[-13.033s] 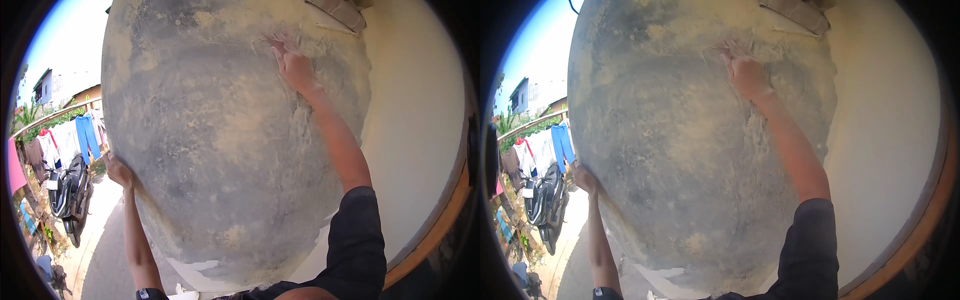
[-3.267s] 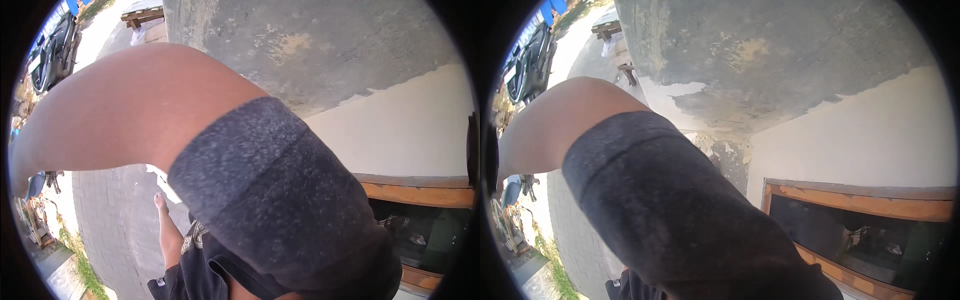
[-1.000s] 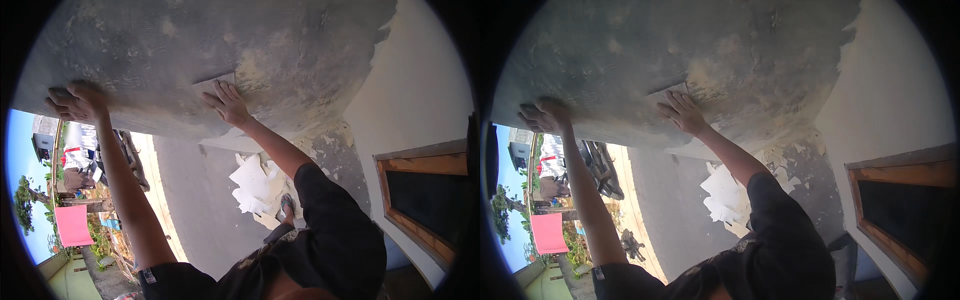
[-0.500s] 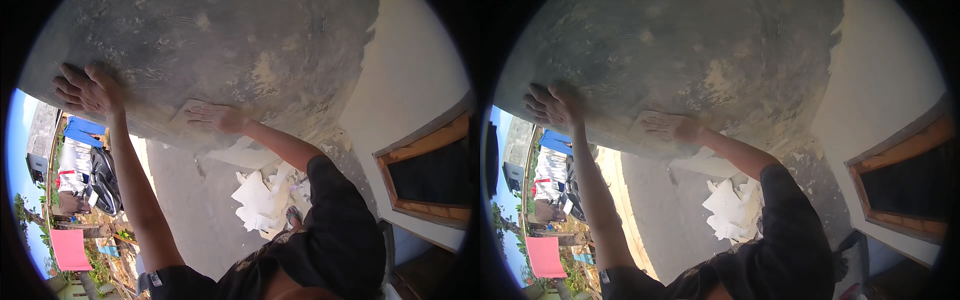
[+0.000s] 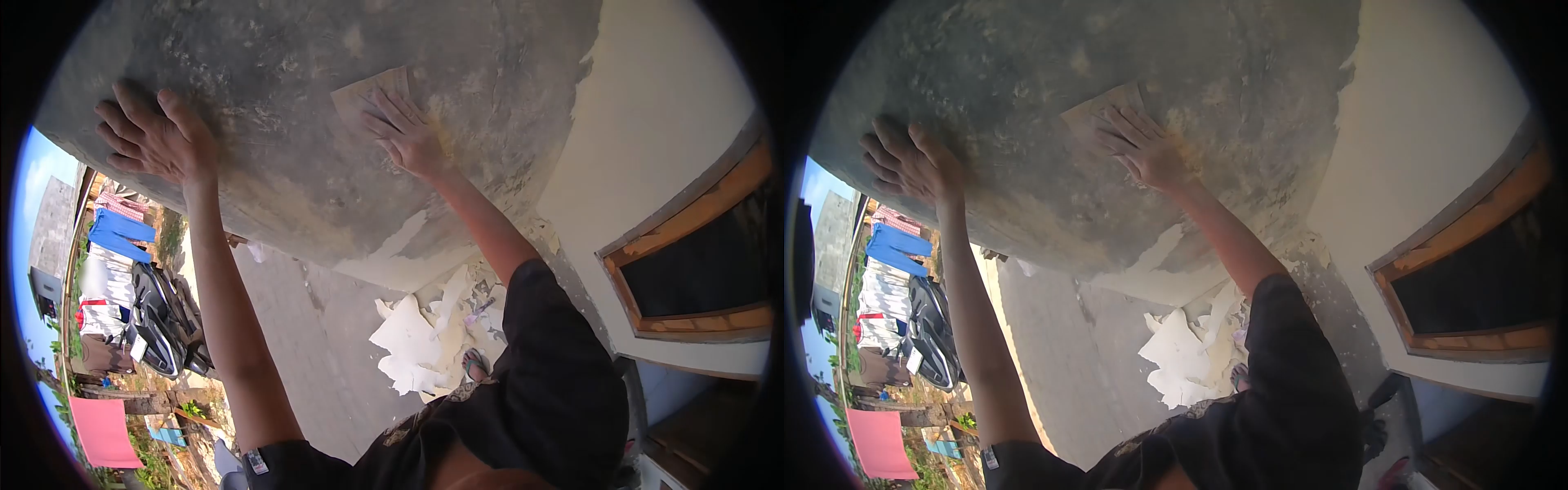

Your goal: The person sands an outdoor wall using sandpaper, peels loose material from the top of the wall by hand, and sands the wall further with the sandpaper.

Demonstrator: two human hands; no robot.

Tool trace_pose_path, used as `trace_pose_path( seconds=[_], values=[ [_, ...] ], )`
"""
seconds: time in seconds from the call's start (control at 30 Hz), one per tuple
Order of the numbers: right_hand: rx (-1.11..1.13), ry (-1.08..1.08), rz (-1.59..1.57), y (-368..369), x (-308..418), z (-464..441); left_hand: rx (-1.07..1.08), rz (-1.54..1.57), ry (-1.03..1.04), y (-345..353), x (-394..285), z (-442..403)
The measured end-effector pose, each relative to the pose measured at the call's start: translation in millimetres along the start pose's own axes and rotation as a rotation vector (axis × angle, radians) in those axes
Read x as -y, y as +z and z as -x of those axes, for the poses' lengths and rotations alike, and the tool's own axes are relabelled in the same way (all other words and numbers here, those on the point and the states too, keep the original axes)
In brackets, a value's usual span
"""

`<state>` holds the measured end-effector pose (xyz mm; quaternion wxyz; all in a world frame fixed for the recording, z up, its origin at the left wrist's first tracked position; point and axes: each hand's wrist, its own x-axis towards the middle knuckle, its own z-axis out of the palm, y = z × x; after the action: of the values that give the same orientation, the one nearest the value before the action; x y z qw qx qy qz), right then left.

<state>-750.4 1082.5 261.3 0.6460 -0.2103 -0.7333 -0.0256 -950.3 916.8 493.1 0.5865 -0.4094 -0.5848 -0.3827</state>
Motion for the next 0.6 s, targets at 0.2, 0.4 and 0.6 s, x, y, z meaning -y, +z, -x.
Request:
trace_pose_path(
  seconds=[0.2,0.4,0.6],
  values=[
    [-0.291,0.338,-0.138,18,12,-13,-0.014,0.009,0.000,0,-3,1],
    [0.268,-0.323,-0.097,12,24,15,-0.016,-0.021,0.030,2,6,2],
    [-0.515,0.686,-0.110,-25,-54,-36,-0.005,-0.010,0.032,2,4,5]
  ],
)
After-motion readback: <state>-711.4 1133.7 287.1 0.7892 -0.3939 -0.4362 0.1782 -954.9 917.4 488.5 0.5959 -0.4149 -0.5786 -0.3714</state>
